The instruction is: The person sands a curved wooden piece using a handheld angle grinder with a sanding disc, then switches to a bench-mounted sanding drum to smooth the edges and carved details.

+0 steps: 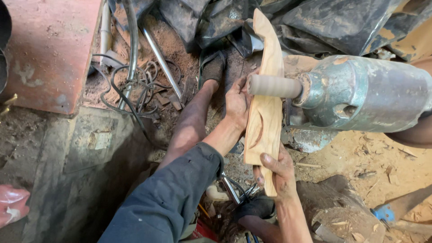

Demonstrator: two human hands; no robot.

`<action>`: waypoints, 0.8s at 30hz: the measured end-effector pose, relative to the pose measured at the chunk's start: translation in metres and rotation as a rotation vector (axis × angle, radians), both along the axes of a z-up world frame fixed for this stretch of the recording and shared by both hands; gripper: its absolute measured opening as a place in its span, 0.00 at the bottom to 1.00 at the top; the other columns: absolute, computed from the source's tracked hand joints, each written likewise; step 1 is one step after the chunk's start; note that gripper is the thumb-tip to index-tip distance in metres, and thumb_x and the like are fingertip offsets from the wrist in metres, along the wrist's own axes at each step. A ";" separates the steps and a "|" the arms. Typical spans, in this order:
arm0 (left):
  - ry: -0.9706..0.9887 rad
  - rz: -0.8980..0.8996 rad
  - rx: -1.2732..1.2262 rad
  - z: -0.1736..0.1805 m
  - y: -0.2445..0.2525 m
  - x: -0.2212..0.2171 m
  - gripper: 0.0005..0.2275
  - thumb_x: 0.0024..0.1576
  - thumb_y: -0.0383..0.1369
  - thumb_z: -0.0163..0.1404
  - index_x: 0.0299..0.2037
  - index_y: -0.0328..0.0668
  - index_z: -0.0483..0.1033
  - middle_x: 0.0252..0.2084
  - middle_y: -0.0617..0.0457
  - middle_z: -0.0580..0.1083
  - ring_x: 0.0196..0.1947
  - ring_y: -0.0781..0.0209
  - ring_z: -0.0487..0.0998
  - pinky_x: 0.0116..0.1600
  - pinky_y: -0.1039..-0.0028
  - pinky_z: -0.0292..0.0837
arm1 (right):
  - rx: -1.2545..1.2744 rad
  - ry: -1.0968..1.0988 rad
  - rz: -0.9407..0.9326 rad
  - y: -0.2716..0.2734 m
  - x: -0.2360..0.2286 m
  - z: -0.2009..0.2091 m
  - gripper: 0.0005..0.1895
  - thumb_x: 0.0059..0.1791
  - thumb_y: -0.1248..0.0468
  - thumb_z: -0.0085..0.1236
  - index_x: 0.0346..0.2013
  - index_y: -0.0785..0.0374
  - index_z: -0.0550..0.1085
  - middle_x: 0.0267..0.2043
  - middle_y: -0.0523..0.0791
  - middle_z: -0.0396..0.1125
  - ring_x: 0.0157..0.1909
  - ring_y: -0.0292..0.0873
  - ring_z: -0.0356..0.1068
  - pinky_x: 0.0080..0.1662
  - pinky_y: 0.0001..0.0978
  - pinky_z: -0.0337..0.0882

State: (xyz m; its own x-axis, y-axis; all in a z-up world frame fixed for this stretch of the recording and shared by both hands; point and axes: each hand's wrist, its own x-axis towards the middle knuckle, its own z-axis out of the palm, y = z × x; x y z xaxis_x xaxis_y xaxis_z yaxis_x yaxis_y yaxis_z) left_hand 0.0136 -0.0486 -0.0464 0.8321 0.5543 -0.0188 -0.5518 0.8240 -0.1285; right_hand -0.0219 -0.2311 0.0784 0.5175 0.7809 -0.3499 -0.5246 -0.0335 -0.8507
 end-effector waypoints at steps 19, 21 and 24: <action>0.175 -0.090 -0.030 0.029 -0.018 -0.045 0.20 0.70 0.44 0.29 0.60 0.39 0.66 0.57 0.36 0.73 0.53 0.44 0.78 0.62 0.53 0.73 | -0.050 -0.006 -0.009 -0.024 -0.019 -0.012 0.36 0.44 0.60 0.67 0.58 0.79 0.62 0.28 0.54 0.71 0.14 0.38 0.67 0.14 0.28 0.66; -0.016 -0.163 -0.030 0.040 -0.026 -0.059 0.24 0.70 0.46 0.29 0.63 0.37 0.68 0.58 0.37 0.73 0.54 0.46 0.78 0.62 0.57 0.73 | -0.060 0.017 -0.029 -0.032 -0.029 -0.011 0.37 0.43 0.61 0.67 0.59 0.78 0.61 0.27 0.55 0.71 0.13 0.39 0.66 0.13 0.29 0.66; 0.112 -0.140 -0.026 0.051 -0.036 -0.075 0.24 0.70 0.44 0.30 0.66 0.38 0.69 0.59 0.39 0.74 0.54 0.49 0.78 0.62 0.58 0.72 | -0.095 0.050 -0.050 -0.042 -0.044 -0.005 0.38 0.42 0.62 0.66 0.61 0.76 0.59 0.26 0.56 0.71 0.12 0.40 0.66 0.12 0.30 0.65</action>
